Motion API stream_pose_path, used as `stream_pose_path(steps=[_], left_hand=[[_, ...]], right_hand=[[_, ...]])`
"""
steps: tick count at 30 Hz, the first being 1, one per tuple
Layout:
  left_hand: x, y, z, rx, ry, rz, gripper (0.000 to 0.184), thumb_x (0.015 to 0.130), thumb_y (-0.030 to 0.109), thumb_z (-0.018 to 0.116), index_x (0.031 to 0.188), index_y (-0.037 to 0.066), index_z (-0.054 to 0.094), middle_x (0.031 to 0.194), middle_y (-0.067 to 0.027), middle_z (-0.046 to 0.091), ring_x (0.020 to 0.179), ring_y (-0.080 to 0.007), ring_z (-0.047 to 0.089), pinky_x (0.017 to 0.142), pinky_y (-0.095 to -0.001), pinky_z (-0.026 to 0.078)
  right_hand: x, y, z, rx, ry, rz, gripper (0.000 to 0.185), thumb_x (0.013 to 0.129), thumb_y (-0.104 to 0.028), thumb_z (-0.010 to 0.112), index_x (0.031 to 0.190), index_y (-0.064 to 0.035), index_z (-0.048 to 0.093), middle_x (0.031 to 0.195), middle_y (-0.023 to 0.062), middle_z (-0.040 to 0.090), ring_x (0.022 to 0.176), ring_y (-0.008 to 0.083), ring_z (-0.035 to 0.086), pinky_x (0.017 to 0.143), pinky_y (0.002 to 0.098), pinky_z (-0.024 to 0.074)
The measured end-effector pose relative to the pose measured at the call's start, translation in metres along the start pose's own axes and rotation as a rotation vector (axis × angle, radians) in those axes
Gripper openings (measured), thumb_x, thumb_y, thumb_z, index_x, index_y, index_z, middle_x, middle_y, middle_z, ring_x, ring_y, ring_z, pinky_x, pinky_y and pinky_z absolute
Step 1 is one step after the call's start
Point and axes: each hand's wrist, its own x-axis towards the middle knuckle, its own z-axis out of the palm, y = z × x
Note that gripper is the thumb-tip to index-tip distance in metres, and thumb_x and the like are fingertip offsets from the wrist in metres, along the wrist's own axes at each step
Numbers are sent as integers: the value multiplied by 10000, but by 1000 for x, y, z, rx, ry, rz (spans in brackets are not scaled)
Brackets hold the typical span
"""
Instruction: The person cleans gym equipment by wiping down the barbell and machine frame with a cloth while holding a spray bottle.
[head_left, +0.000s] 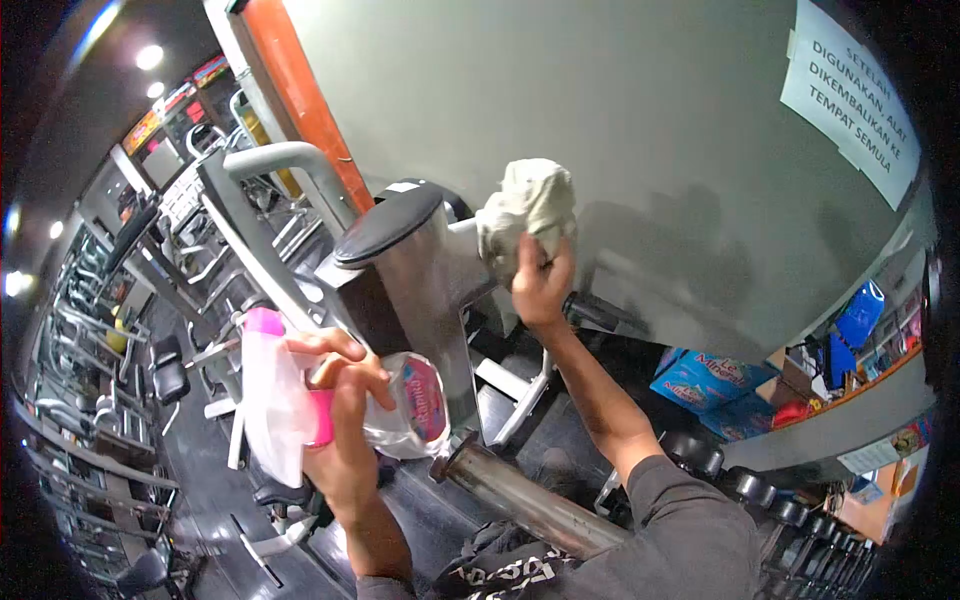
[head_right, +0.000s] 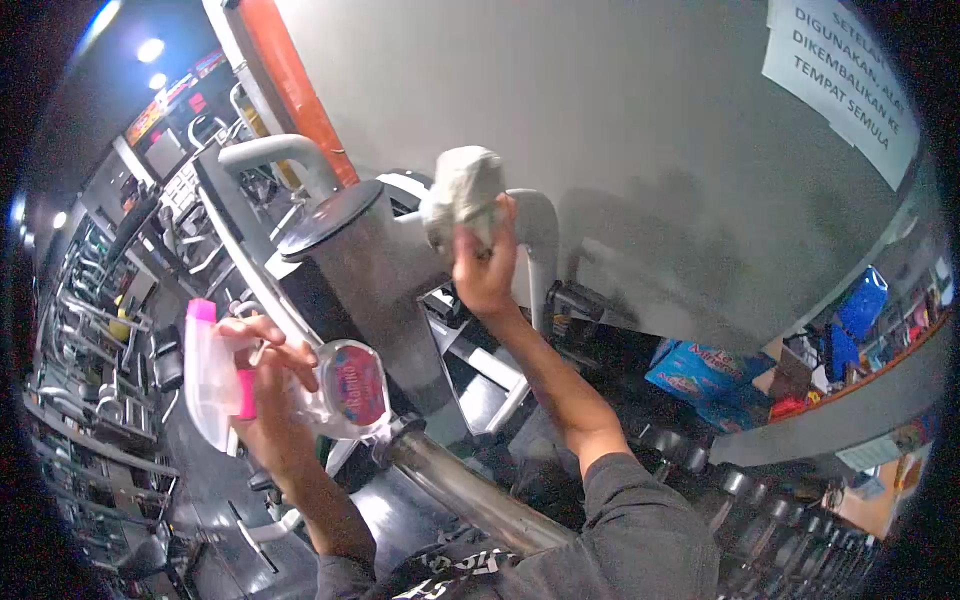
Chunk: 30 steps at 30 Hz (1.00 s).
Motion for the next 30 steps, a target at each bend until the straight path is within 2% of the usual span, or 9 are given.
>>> stream_pose_path(steps=[3,7,9,10,17,19,23,26,30], left_hand=[[-6,19,-12,31,31,-51,370,894,91,586,1217,7,427,974,-107,518,571,-130,522,627,-305,460],[-23,31,-26,5,12,-199,388,880,99,646,1177,17,410,971,-84,488,638,-113,519,575,-241,438],[-33,36,-32,91,38,-238,436,865,112,673,1195,10,407,976,-88,490,641,-105,517,552,-230,436],[-37,36,-37,85,24,-219,475,846,114,696,1202,-8,407,985,-98,492,634,-106,522,540,-228,438],[-68,56,-57,32,73,-203,551,788,98,732,1199,-65,403,992,-127,482,583,-108,514,522,-235,417],[-80,61,-64,40,67,-226,560,729,25,693,1191,-49,385,1006,-128,452,563,-114,491,526,-251,417],[-118,48,-87,116,31,-159,639,692,-30,644,1251,-24,335,1143,-121,356,621,-131,506,539,-268,460],[-148,48,-99,240,15,-243,596,718,-67,608,1259,31,379,1182,-156,411,663,-139,553,591,-269,488],[-193,23,-101,191,136,-345,558,702,-133,575,1227,29,476,1038,-180,594,706,-147,615,593,-271,539]], right_hand=[[16,-44,32,-317,-325,-618,574,659,-35,705,1216,-111,584,1465,242,264,1329,390,326,1110,514,235],[-6,-71,65,-441,-467,-679,459,728,-25,626,1144,-217,633,1424,225,373,1347,461,287,1109,537,239],[-9,-56,59,-457,-430,-700,484,714,-64,667,1147,-275,621,1447,118,391,1378,389,274,1125,506,251],[-17,-52,58,-467,-390,-699,439,711,-68,649,1110,-250,633,1409,90,452,1355,363,333,1100,479,320],[-89,-10,7,-485,-581,-803,301,703,-83,631,970,-216,672,1289,53,544,1275,327,432,1071,478,371],[-115,-9,-16,-651,-711,-650,288,683,-51,634,913,-216,684,1110,51,594,1146,302,516,1033,487,415],[-150,20,-45,-695,-743,-588,363,661,-4,619,955,-206,688,1056,78,562,1085,297,522,1042,496,398],[-152,27,-65,-524,-828,-57,476,717,15,579,1157,-155,641,1214,161,479,1144,318,470,1036,467,346],[-82,-32,-23,-479,-386,-470,418,761,4,580,1178,-27,580,1210,219,453,1115,389,460,955,446,381]])
